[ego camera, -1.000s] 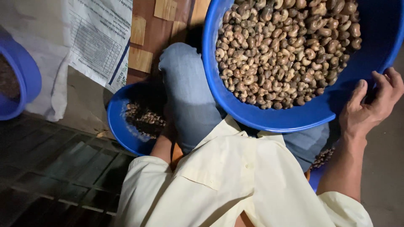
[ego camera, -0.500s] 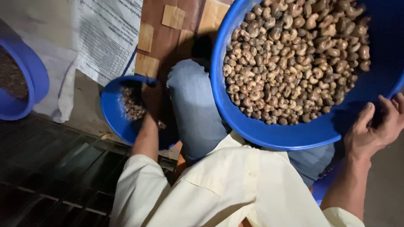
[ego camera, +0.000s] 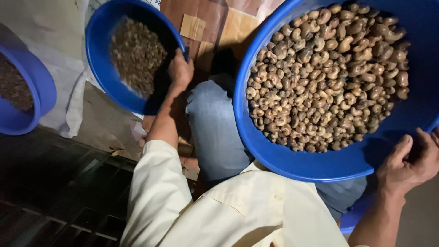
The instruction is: A person sitting on the floor uses a small handheld blade to process individual nuts from a large blue bowl.
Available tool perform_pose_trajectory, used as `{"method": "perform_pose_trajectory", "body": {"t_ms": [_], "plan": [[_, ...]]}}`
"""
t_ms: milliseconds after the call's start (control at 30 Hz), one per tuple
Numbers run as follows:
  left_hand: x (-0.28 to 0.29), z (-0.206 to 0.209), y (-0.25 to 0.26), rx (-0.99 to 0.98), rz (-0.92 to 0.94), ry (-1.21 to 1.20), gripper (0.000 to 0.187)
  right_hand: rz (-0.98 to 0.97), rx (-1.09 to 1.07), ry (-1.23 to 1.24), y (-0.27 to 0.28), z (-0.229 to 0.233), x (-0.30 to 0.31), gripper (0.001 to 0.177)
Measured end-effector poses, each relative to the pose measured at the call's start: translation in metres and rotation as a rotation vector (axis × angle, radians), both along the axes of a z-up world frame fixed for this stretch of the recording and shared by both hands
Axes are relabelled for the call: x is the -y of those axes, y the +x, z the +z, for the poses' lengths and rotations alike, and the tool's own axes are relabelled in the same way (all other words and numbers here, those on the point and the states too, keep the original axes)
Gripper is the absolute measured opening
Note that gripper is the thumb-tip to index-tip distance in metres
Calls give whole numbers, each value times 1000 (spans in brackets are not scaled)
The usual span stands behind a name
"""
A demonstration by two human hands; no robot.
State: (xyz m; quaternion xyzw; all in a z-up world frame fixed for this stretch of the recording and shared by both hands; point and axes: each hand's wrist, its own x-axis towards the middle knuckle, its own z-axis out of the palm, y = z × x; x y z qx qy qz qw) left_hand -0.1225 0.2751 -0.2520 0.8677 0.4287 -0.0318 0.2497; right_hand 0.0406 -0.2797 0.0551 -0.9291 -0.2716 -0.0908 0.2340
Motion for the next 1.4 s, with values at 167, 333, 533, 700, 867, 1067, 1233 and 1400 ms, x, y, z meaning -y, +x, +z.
{"method": "perform_pose_trajectory", "body": {"t_ms": [167, 333, 533, 700, 867, 1067, 1233, 1400], "plan": [[-3, -46, -16, -217, -155, -43, 51, -18, -42, -11, -2, -12, 17, 20], [4, -30, -28, -216, -80, 194, 66, -47, 81, -170, 0, 13, -13, 29], [17, 154, -8, 477, 138, -153, 43, 255, 83, -94, 18, 30, -68, 22], [66, 304, 25, 1047, 420, -463, 61, 481, -58, -188, 17, 16, -142, 37], [158, 365, 40, 1222, 234, -631, 60, 503, -9, -541, -5, -48, -151, 43], [256, 335, 49, 1105, 193, -980, 64, 430, -182, -392, -21, -78, -109, 28], [290, 328, 47, 881, 249, -987, 41, 397, -355, -195, -18, -63, -90, 26], [306, 280, 45, 851, 155, -769, 28, 320, -689, 439, -23, -14, -87, 24]]}}
